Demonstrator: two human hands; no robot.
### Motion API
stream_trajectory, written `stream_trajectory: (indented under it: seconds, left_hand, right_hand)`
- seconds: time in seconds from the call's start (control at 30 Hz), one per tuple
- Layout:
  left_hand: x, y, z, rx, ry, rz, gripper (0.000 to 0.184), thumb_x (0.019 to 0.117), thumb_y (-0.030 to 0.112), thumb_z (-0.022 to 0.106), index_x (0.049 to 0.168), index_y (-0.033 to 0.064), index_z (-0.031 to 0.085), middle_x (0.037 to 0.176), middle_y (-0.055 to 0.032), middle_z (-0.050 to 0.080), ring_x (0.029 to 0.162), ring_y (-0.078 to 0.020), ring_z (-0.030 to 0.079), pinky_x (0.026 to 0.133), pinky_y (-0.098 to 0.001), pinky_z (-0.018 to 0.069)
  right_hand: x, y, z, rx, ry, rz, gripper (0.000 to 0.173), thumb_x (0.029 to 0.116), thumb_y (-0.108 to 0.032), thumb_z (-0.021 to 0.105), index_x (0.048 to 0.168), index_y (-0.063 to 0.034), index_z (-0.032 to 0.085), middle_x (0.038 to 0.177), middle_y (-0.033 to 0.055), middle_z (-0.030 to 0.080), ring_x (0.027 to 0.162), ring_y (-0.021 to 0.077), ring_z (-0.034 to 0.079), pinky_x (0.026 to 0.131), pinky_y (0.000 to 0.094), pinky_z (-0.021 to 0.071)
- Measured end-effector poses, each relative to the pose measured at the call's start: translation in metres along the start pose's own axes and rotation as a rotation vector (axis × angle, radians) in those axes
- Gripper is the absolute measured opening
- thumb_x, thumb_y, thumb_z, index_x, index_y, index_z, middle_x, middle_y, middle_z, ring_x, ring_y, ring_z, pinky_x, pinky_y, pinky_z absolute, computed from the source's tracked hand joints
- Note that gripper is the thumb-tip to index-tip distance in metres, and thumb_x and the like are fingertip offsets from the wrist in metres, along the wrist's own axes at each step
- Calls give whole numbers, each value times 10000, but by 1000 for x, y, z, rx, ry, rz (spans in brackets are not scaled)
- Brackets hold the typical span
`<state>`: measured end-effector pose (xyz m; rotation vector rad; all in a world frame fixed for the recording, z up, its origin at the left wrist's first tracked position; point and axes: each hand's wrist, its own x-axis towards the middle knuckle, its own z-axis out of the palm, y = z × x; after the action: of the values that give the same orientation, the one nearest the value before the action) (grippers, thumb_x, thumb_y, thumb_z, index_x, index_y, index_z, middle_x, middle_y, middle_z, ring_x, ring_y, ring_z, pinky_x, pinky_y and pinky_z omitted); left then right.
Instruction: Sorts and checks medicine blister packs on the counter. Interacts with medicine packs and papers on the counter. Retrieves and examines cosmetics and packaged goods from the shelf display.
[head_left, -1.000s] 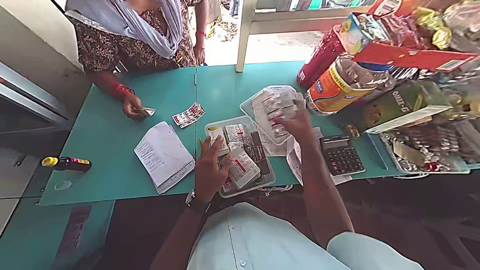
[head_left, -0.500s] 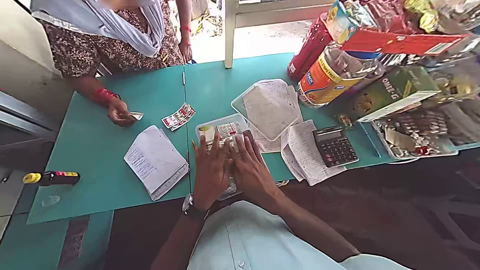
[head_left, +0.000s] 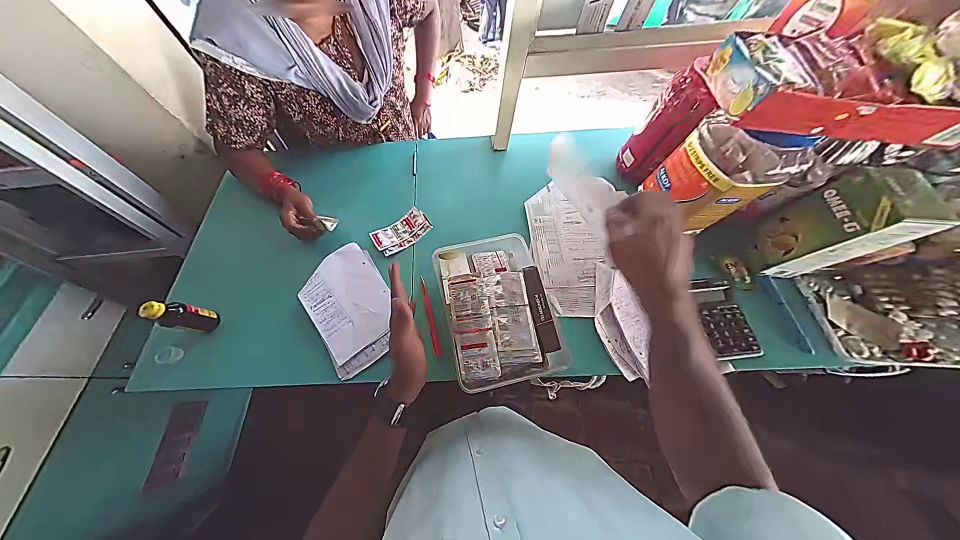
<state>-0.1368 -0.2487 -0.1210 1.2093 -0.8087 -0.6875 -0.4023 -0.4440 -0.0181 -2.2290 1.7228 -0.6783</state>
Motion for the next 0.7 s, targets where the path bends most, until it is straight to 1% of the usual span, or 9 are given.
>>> stream_trajectory:
  seconds: [0.1,0.17,0.2,0.23,0.3,0.37,0.47,0.6,0.7]
  left_hand:
    - [-17,3,-5,-46,35,-121,762,1068,581,154,1639,78,120,1703,-142,136,1554,-251,220,1227,-474,291]
    - [-29,0,-3,-110,24,-158,785,1065,597,153,1631,54,142,1694,-137,182,1539,-251,264,1214,-474,320]
    - [-34,-2,1,-142,3,-163,804,1060,609,167,1626,39,149,1690,-137,198,1535,-247,274,1211,-463,327]
    - [-38,-4,7,-177,-40,-158,833,1053,629,190,1625,26,129,1692,-143,185,1541,-243,260,1220,-447,319]
    - [-44,-12,20,-263,-129,-159,907,1037,634,343,1628,15,44,1698,-156,151,1547,-230,244,1246,-422,295]
    - [-52,-15,32,-251,-120,-228,924,1010,459,546,1624,23,8,1653,-154,259,1448,-180,416,1157,-360,433]
    - [-53,-3,45,-208,-23,-330,824,912,75,560,1607,5,123,1474,-169,488,1212,-189,627,955,-353,586]
    - [-32,31,81,-260,-111,-251,736,922,-1,507,1581,-29,182,1400,-165,550,1158,-190,660,941,-362,600]
    - [-2,46,135,-268,-156,-139,695,913,5,559,1556,6,296,1283,-141,627,1068,-177,680,925,-371,593]
  right_hand:
    - [-40,4,-72,270,170,48,627,973,-353,686,1454,-72,399,1159,201,648,945,342,691,797,581,573]
    - [-66,11,-63,659,118,4,477,930,-244,652,1373,-198,481,921,-49,674,687,76,670,604,288,610]
    - [-79,12,-46,847,3,11,408,933,-215,634,1328,-185,534,858,-79,690,633,44,652,561,238,587]
    - [-90,12,-24,935,-122,38,430,944,-209,645,1356,-125,553,887,-41,703,657,54,648,579,235,578]
    - [-109,12,26,867,-326,110,614,968,-281,661,1500,-48,463,1222,78,674,1002,128,684,848,317,600]
    - [-125,9,64,879,-480,180,707,992,-344,640,1571,-51,359,1403,103,602,1198,134,640,1016,344,552]
    - [-132,3,79,1129,-500,208,548,1028,-227,577,1496,8,415,1228,104,687,1066,146,698,942,325,594]
    - [-113,10,40,1104,-384,229,562,1020,-248,575,1496,1,409,1196,69,690,1027,105,697,917,309,598]
    - [-79,21,2,1045,-192,235,357,1018,-164,578,1352,-44,540,1046,-24,704,908,36,684,840,253,595]
